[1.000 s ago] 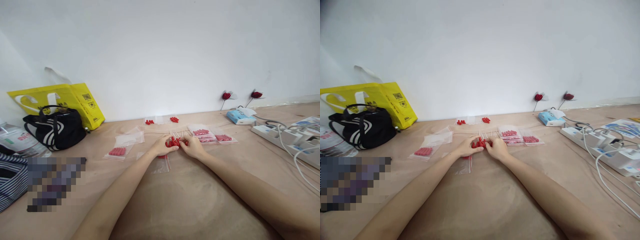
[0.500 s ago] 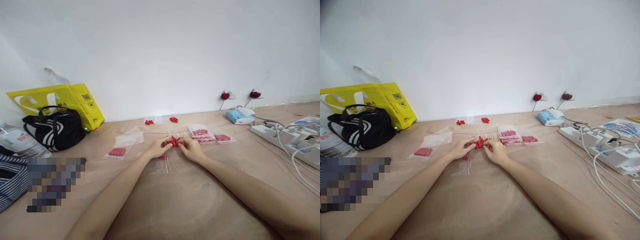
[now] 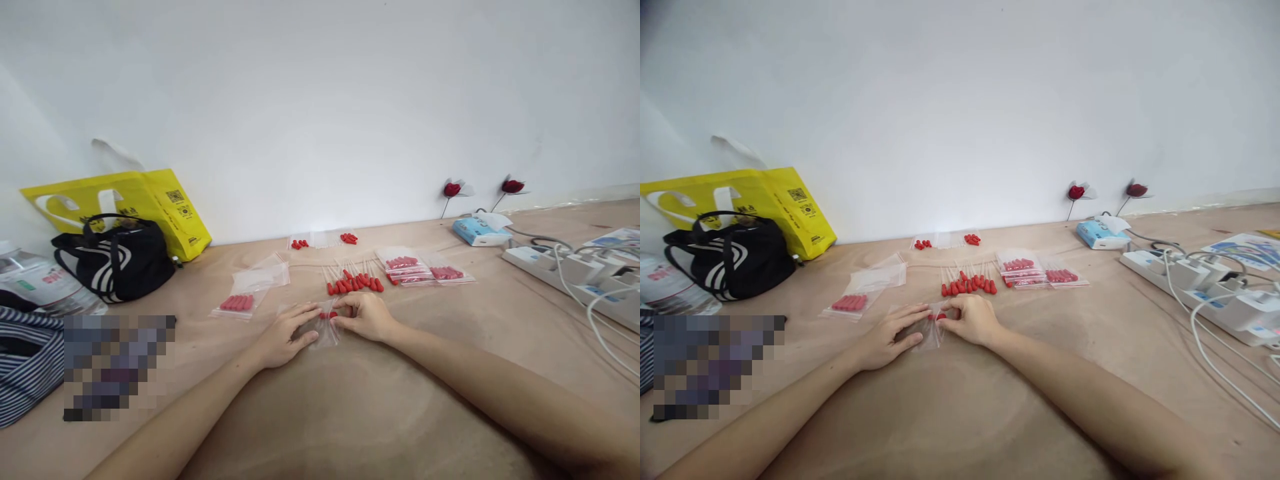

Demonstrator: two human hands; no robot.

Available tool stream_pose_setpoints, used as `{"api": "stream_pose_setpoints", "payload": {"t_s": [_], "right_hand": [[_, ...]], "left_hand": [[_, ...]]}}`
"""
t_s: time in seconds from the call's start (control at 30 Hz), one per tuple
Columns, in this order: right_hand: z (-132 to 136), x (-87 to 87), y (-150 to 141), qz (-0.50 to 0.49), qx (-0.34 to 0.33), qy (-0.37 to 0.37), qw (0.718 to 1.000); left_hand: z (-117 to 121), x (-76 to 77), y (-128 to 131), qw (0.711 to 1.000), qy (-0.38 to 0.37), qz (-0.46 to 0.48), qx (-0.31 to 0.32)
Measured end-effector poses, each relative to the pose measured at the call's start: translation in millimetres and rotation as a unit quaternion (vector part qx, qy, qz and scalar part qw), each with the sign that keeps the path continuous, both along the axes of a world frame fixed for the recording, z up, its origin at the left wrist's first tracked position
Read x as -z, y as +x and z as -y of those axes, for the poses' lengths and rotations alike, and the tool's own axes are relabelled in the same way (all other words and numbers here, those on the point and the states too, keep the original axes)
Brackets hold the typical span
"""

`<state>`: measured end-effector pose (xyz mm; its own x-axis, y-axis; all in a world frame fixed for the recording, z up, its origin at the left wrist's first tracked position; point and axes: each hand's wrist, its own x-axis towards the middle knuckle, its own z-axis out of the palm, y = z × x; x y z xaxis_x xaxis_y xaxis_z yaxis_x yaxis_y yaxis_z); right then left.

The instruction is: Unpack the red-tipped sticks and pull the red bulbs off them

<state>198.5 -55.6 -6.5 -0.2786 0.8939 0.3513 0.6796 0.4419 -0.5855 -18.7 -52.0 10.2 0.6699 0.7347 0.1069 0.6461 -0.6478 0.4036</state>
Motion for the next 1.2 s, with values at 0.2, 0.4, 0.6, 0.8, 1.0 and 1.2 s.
{"api": "stream_pose_setpoints", "payload": {"t_s": [0.2,0.4,0.6,0.8,1.0,1.2], "right_hand": [[3.0,-1.5,-5.7,0.071,0.015,0.009,0.997],[7.6,4.1,4.4,-0.014,0.003,0.026,1.000],[17.4,0.4,52.2,-0.151,0.011,0.074,0.986],[4.0,-4.8,73.5,-0.156,0.135,0.192,0.959],[-31.1,4.1,55.2,-0.016,0.170,0.206,0.964],[-45.9,12.2,43.0,0.097,0.205,0.198,0.954]], "left_hand": [[-0.5,0.3,4.0,1.000,-0.003,0.011,0.007],[0.7,-2.6,2.6,1.000,0.000,0.008,0.005],[-0.1,-0.4,0.5,1.000,-0.001,-0.004,-0.005],[0.2,0.0,-0.1,0.999,0.002,-0.050,0.011],[5.1,0.2,1.4,0.996,0.039,-0.072,-0.014],[-12.4,3.0,-12.3,0.986,0.094,0.014,-0.139]]}}
